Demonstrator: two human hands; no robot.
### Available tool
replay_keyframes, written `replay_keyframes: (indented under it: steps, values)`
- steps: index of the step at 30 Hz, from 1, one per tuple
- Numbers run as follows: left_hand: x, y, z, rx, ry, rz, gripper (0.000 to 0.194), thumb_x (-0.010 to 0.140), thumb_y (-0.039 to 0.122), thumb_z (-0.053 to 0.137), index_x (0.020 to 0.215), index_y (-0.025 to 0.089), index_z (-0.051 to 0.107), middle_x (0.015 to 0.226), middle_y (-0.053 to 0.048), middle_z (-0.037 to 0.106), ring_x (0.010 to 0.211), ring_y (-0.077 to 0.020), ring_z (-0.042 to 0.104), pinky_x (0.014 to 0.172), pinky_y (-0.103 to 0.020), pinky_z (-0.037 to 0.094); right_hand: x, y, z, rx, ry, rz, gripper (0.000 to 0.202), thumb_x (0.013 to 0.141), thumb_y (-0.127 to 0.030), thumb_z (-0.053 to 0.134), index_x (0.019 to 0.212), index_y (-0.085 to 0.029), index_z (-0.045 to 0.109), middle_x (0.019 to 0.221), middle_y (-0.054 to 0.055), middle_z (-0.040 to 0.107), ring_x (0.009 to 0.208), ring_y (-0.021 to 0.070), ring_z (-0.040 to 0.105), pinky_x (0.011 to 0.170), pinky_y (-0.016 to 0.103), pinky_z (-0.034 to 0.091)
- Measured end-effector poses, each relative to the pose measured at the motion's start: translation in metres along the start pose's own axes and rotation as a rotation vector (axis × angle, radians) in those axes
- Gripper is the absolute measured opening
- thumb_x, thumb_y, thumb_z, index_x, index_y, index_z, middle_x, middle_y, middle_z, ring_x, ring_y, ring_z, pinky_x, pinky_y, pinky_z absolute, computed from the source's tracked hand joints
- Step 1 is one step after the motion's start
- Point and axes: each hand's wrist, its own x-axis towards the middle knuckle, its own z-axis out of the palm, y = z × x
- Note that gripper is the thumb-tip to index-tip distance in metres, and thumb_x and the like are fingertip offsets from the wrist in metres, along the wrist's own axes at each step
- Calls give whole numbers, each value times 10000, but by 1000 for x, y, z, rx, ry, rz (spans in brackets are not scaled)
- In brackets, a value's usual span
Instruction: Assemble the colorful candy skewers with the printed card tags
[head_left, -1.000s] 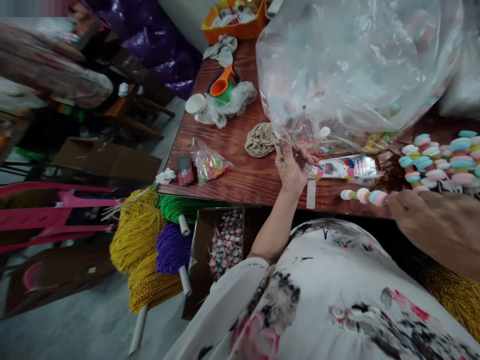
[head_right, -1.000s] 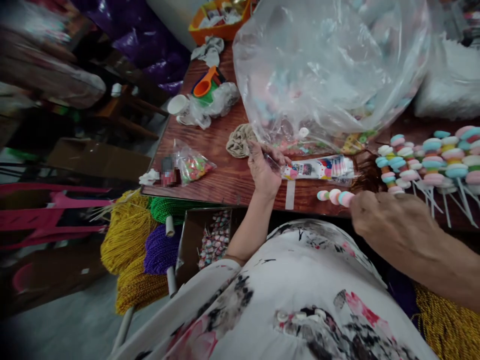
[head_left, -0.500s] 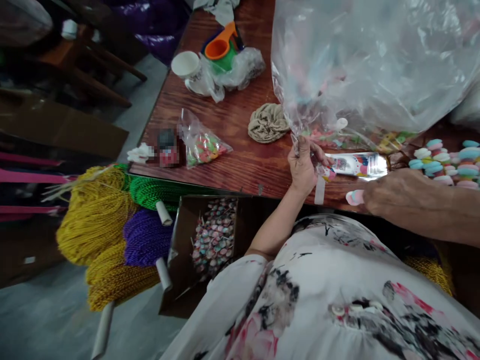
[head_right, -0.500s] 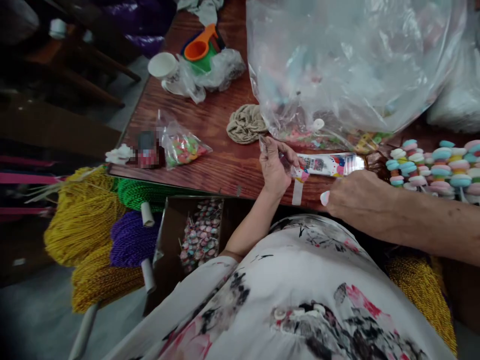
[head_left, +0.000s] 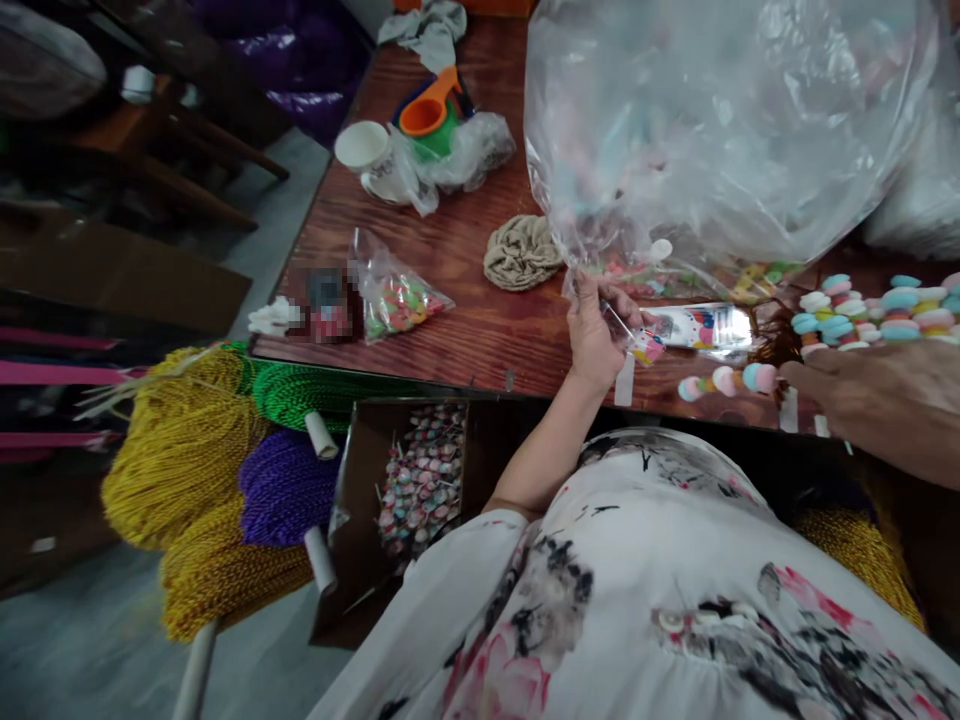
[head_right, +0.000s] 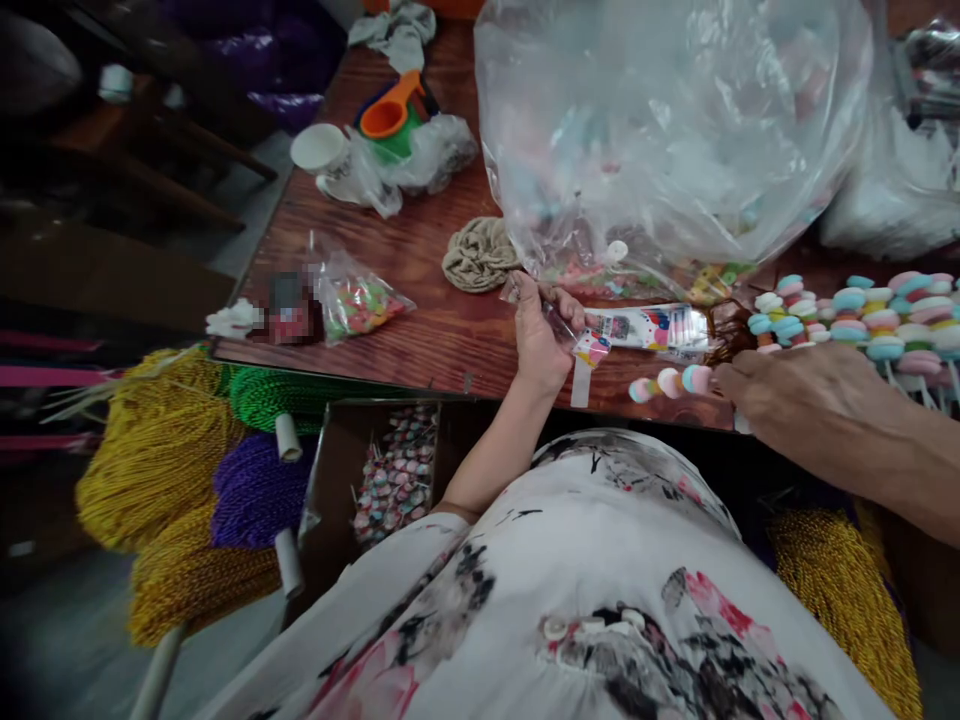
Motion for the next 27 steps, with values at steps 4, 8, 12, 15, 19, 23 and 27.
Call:
replay_keyframes:
  steps: [4,8,12,15,19,23,27]
  values:
    - [4,5,1,-49,31,-53,559,834,684,492,614,175,422,497,58,424,437,-59,471,538,-197,498,-16,1,-24,-263,-60,-511,285,859,-209,454,998,-183,701,826,74,739,625,177,635,494,300,337]
    - [7,5,5,-138,45,-101,554,836,673,505,611,175,414,513,58,417,450,-55,464,593,-202,515,-40,-12,-12,-246,115,-433,247,876,-150,523,1077,-129,665,871,80,741,708,160,668,592,272,433]
    - [5,3,11,-192,50,-103,535,862,650,486,616,180,419,527,58,406,464,-60,456,663,-231,529,-49,-29,11,-231,191,-313,251,831,-107,595,1066,-140,674,785,36,723,618,140,641,508,264,379]
    - [4,5,14,-188,85,-93,537,897,637,425,608,184,412,543,55,383,472,-62,425,704,-253,533,-54,-34,20,-185,221,-252,258,821,-91,618,1071,-120,678,770,49,721,619,153,650,509,266,380]
    - [9,10,12,-159,155,-38,527,901,615,435,590,190,437,560,39,374,508,-81,408,742,-293,534,-68,-35,29,-119,310,-182,248,800,-97,678,1048,-106,680,761,64,725,647,156,665,560,242,425]
    - [12,7,8,-70,200,28,504,880,607,485,590,196,451,564,23,393,598,-123,500,789,-335,537,-77,-40,43,-41,295,-174,302,805,-87,675,1104,-114,651,811,72,733,677,158,670,604,239,451]
    - [11,2,7,-51,163,35,498,874,609,496,597,197,462,568,27,393,600,-117,496,791,-327,534,-76,-46,53,5,261,-160,307,822,-83,653,1126,-122,631,872,81,737,728,164,681,641,241,469]
